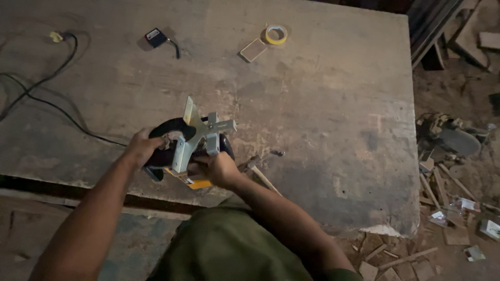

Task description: The person assembles a handheld power tool on a workbench. They attach a metal guide plate to the tool body, secure it with a hammer, and then adjust the plate's position using a small metal rod.

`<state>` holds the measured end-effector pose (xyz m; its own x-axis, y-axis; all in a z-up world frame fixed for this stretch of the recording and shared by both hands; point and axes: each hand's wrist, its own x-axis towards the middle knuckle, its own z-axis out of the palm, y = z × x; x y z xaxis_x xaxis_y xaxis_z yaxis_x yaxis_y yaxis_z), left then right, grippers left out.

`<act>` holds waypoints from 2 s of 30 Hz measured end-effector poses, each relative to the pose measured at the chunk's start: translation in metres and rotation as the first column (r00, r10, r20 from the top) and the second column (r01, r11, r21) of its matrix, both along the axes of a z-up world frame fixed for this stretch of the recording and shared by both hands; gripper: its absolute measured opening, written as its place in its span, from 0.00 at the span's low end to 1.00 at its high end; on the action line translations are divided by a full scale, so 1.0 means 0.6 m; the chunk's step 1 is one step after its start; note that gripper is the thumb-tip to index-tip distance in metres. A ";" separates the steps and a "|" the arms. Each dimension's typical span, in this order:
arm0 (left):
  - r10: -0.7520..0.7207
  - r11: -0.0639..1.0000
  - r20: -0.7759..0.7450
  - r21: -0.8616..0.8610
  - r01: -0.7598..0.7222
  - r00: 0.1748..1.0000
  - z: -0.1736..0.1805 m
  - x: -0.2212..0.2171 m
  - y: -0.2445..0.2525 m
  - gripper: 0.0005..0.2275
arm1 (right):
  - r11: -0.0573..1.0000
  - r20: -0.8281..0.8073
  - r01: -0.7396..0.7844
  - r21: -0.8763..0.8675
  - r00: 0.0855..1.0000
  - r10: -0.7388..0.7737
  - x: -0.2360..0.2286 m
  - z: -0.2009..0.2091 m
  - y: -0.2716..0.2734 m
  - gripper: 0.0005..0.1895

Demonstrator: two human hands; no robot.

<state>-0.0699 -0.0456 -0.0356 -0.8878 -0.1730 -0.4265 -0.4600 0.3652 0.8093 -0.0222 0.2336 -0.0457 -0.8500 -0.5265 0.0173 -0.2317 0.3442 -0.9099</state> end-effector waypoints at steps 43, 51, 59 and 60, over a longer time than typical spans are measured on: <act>-0.954 -0.096 -0.152 -0.659 0.746 -0.257 0.151 -0.059 0.095 0.27 | 0.719 -0.348 0.482 0.500 0.873 -0.343 0.115 0.208 0.038 0.29; -0.916 -0.368 0.083 -0.569 0.736 -0.394 0.172 0.001 0.134 0.30 | 0.653 -0.032 0.082 0.753 0.996 -0.088 0.099 0.271 0.033 0.38; -0.932 -0.237 -0.021 -0.717 0.655 -0.361 0.136 0.035 0.146 0.20 | 0.701 -0.133 0.009 0.713 0.984 0.122 0.099 0.263 0.046 0.42; -0.933 -0.261 0.011 -0.710 0.654 -0.361 0.130 0.036 0.152 0.21 | 0.681 -0.098 -0.022 0.732 0.986 0.137 0.098 0.262 0.047 0.43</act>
